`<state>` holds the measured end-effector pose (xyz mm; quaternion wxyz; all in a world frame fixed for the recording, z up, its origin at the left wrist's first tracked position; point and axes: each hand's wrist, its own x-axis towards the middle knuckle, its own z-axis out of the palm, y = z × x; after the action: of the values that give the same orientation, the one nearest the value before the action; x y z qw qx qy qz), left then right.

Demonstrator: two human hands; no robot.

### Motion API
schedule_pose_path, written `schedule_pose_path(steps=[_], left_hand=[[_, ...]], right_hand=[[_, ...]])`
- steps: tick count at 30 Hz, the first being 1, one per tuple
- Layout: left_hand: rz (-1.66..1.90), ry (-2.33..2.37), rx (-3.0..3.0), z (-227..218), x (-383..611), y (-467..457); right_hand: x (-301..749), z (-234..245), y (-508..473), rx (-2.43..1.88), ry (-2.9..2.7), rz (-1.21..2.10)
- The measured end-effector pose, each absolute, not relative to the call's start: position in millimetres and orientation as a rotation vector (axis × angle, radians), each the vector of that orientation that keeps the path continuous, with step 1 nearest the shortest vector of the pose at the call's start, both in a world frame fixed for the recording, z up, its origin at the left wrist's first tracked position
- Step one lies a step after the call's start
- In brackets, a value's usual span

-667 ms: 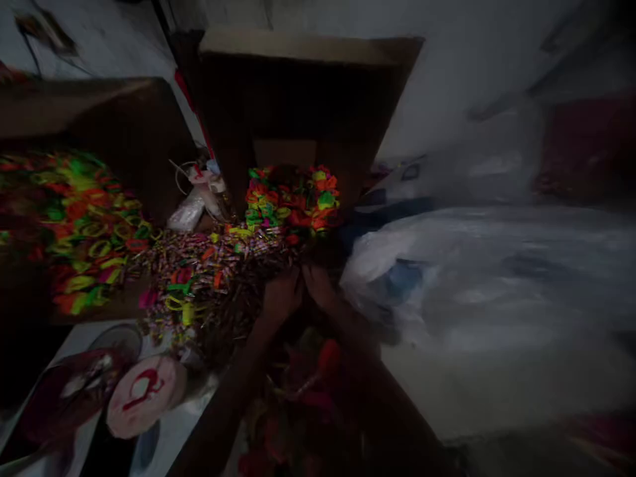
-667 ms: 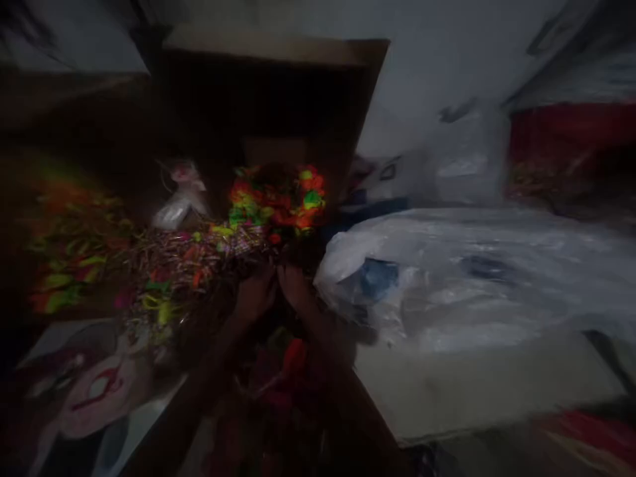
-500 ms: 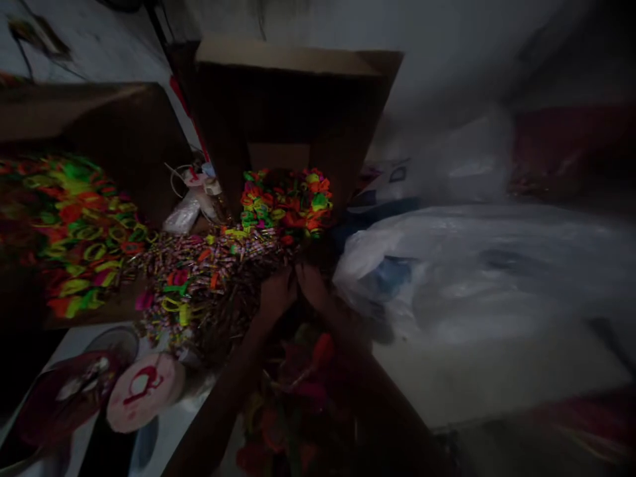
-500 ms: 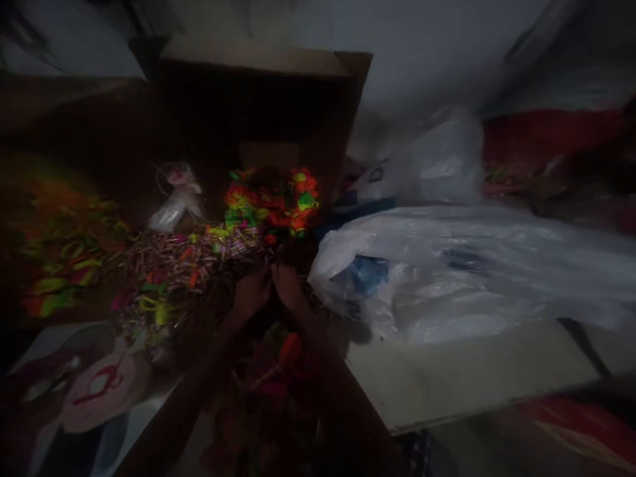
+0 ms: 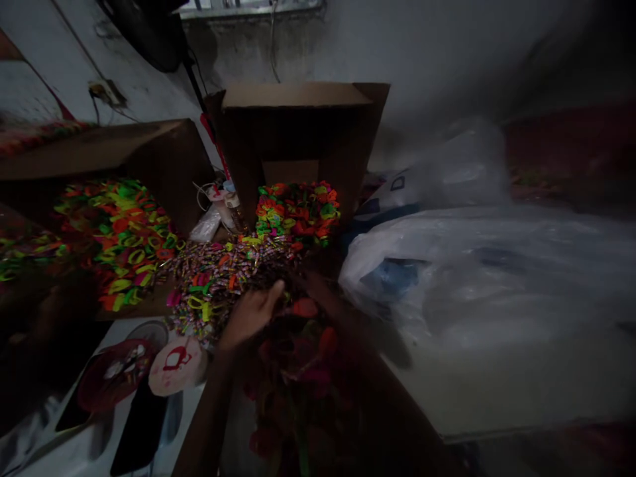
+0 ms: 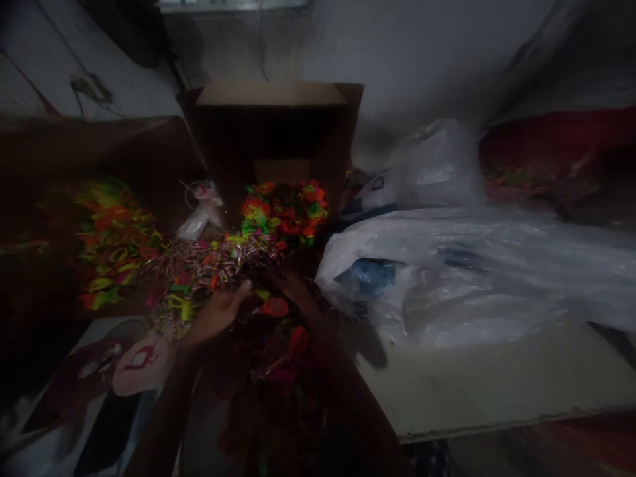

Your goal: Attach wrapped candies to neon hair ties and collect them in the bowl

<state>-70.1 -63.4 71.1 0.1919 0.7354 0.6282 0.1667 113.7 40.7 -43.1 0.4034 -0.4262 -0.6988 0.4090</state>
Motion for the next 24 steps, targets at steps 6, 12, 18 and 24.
schedule_pose_path(steps=[6, 12, 18, 24], left_hand=[[0.148, 2.047, 2.090, 25.2, -80.9, -28.4], [0.032, 2.029, 2.109, -13.4, -84.8, 3.6], [0.081, 2.109, 2.062, -18.7, -85.2, 18.7], [1.088, 1.815, 1.619, -4.5, -55.8, 23.8]], right_hand=[[109.7, -67.9, 37.1, -1.134, -2.032, 1.396], [113.8, -57.9, 39.4, -1.007, -1.843, 1.284], [122.6, -36.2, 39.0, -0.995, -1.420, 1.520], [122.4, -16.6, 35.6, -0.898, -0.981, 1.667]])
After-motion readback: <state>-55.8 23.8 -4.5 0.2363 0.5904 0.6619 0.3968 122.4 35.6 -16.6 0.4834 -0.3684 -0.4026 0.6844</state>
